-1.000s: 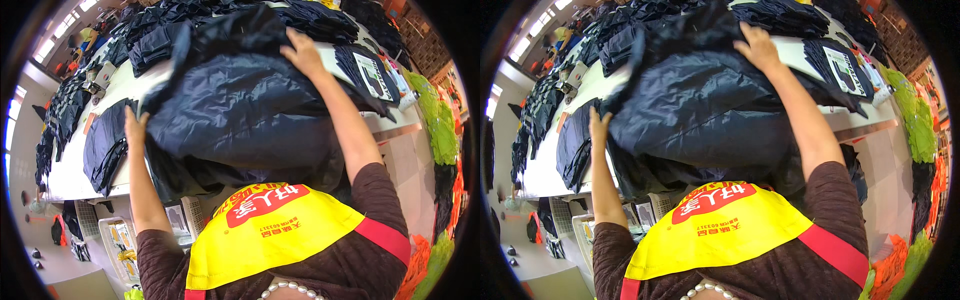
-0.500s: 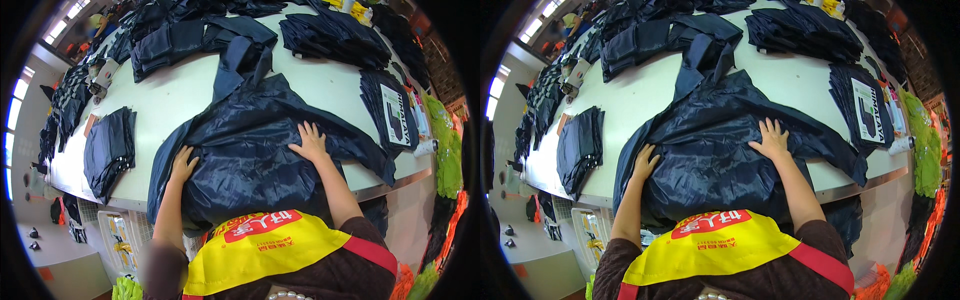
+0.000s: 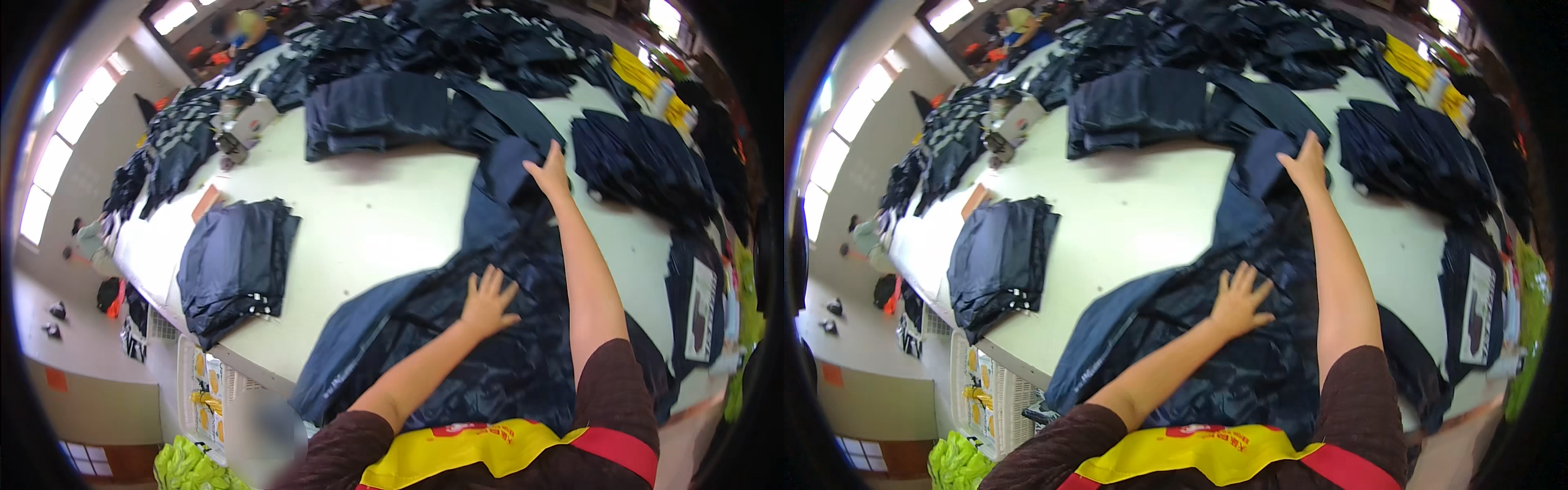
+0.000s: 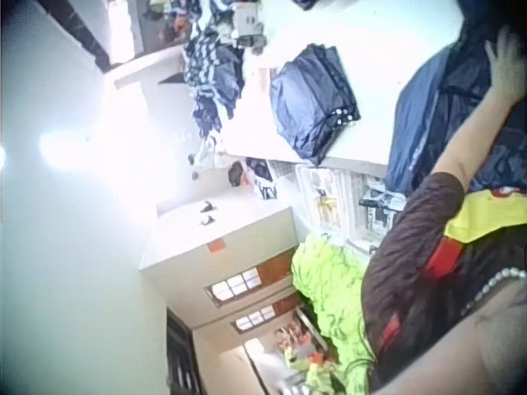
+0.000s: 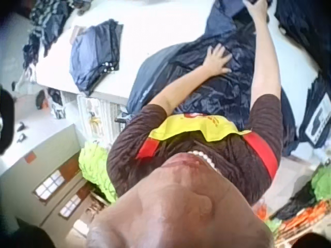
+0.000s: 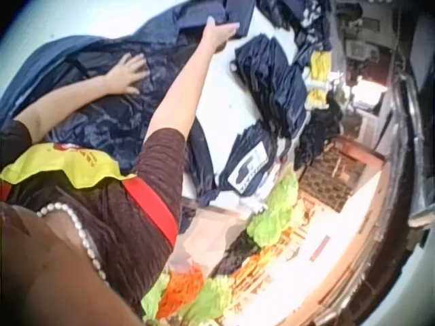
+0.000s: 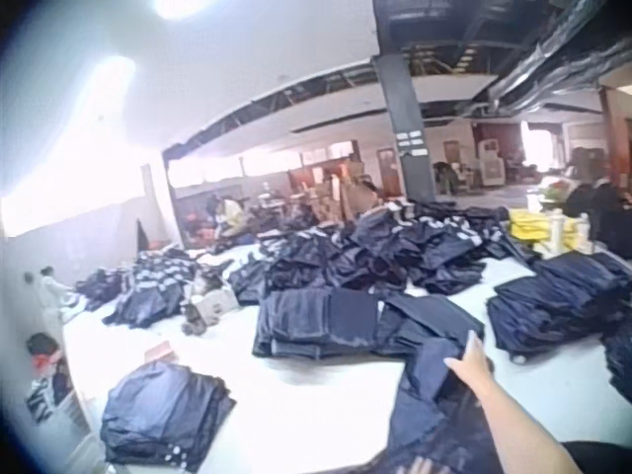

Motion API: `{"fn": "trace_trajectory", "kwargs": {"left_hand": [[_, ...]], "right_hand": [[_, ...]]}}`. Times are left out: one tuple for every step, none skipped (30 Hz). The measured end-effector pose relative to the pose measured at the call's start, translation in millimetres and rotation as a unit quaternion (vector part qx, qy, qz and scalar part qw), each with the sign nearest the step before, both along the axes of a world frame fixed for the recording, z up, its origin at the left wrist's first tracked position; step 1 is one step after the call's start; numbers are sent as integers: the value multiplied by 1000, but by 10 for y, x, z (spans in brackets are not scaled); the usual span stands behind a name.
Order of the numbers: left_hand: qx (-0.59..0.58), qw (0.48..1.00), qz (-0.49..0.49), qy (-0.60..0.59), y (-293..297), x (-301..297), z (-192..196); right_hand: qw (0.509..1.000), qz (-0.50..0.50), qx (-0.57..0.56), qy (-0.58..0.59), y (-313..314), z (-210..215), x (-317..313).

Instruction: The person folds a dark jacket on a white table, smoothing and aligning the fabric, then folds it into a compact rectangle. The person places the folded jacket into a white plastic basket and repeats the process with another jacket.

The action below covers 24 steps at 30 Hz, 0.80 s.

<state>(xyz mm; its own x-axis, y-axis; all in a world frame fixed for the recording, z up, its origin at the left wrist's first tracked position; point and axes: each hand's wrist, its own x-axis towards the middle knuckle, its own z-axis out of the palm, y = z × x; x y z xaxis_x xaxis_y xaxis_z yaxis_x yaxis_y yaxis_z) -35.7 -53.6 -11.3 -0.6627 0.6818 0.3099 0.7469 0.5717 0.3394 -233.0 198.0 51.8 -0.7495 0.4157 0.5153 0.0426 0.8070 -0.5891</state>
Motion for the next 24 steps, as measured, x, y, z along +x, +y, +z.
{"fn": "trace_trajectory", "kwargs": {"left_hand": [[-14, 1000, -5, -16, -31, -2, -9], [-27, 999, -10, -38, -64, -5, 29], [-26, 999, -15, -33, -99, -81, 79], [-19, 999, -35, -28, -55, -139, 147], [-36, 998, -25, -50, -84, -206, 180], [-37, 998, -8, -58, -75, -301, 142], [-35, 997, 5, -64, -18, -403, 84], [-35, 996, 24, -74, 21, -482, 2], [-36, 995, 47, -80, 45, -581, -125], [-14, 992, 53, -110, 46, -679, -114], [6, 984, 35, -176, 68, -805, -96], [27, 970, 9, -241, 119, -878, -129], [59, 984, 53, -157, 161, -939, -909], [56, 977, 10, -207, 71, -881, -939], [49, 966, -30, -252, -159, -825, -884], [170, 891, -28, -420, -242, -633, -683], [381, 643, 14, -664, -337, -348, -274], [524, 397, 50, -752, -463, -64, 132], [585, 249, 92, -766, -595, 175, 387], [554, 286, 76, -778, -712, 361, 426], [522, 294, 121, -791, -820, 441, 354], [495, 333, 146, -789, -852, 515, 460], [477, 368, 123, -789, -914, 558, 361], [449, 424, 138, -775, -904, 605, 418]], "right_hand": [[999, -14, -31, -9, 28, -171, -135], [983, -15, -132, -127, -64, -153, -125], [975, -17, -156, -158, -99, -191, -214], [973, 5, -177, -149, 163, -384, -359], [975, 23, -199, -101, -67, -148, -325], [973, 38, -222, -52, -236, 107, -207], [980, 25, -189, 46, -341, 380, -19], [977, 17, -159, 139, -490, 634, 235], [953, 92, -188, 220, -775, 984, 635], [942, 143, -165, 255, -1003, 1192, 1107], [947, 179, -130, 235, -1074, 1158, 1549], [942, 230, -132, 207, -1012, 814, 1931], [942, 252, -11, 221, -1075, 541, 2238], [943, 271, 30, 191, -1088, 350, 2561], [955, 282, -44, 84, -1139, 239, 2836], [950, 287, -117, -29, -1201, 175, 3076], [950, 283, -95, -95, -1219, 120, 3278], [945, 274, -69, -163, -1227, 75, 3487], [916, 297, -75, -261, -1098, -151, 3704], [904, 309, -82, -282, -979, -296, 3885], [915, 218, -207, -269, -910, -416, 4007], [867, 222, -310, -321, -786, -336, 3925], [804, 167, -487, -298, -779, -167, 3823], [668, 168, -711, -143, -679, -436, 3841]]}}
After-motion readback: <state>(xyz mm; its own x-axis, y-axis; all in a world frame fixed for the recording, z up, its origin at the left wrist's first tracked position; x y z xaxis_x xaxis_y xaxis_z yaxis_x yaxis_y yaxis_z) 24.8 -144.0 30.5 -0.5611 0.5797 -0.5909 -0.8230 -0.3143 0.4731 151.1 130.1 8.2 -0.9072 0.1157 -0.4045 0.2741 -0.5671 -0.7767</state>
